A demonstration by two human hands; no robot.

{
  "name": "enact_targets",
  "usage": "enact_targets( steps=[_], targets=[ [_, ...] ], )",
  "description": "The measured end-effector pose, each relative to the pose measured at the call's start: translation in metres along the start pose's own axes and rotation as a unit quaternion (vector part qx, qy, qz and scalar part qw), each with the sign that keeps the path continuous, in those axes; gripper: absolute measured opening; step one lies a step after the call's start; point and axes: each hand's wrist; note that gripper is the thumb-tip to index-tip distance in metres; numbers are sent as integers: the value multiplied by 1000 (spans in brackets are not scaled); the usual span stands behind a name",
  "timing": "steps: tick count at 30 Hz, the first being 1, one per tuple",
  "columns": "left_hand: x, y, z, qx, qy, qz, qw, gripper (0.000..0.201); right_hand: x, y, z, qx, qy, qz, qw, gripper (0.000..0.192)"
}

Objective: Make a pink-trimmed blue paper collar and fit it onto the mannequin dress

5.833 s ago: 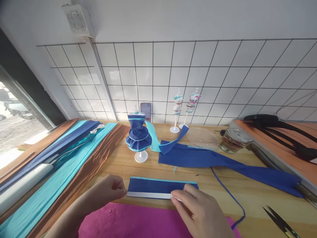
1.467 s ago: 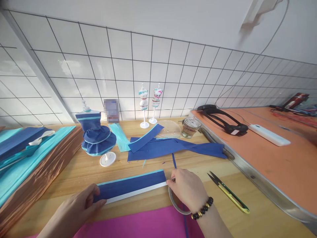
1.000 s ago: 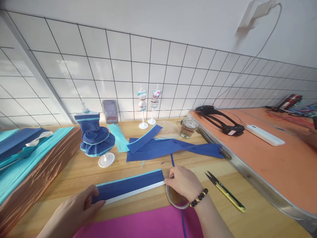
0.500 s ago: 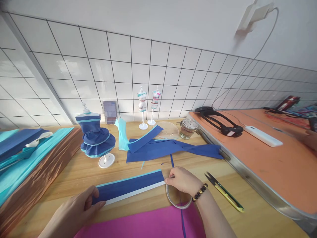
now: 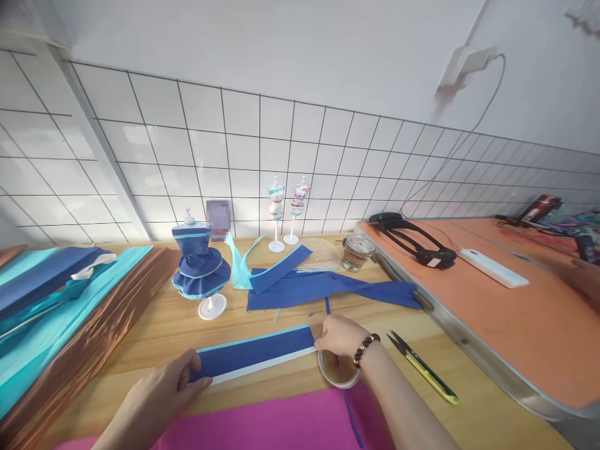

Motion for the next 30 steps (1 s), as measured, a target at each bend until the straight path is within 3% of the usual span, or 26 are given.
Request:
enact_targets(
  steps=[12,22,26,30],
  targets=[
    [-1,7,0,27,-2,-36,999,7,-15,8,-1,1,73,-72,995,27],
    [-13,29,5,-47,-21,-31,998,8,-16,-6,15,-25,123,-70,990,30],
    [-18,23,-1,-17,-37,-55,998,14,-20,-7,12,-20,146,-56,987,28],
    [-11,7,-6,45,-76,-35,996,12,-21,-8,11,-15,156,-37,987,28]
  ],
)
Point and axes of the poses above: each hand's wrist, its own z-axis towards the middle knuckle, its own x-axis out of the palm, y = z × x, and after that the axes turned 11 degrees about -x, right-handed
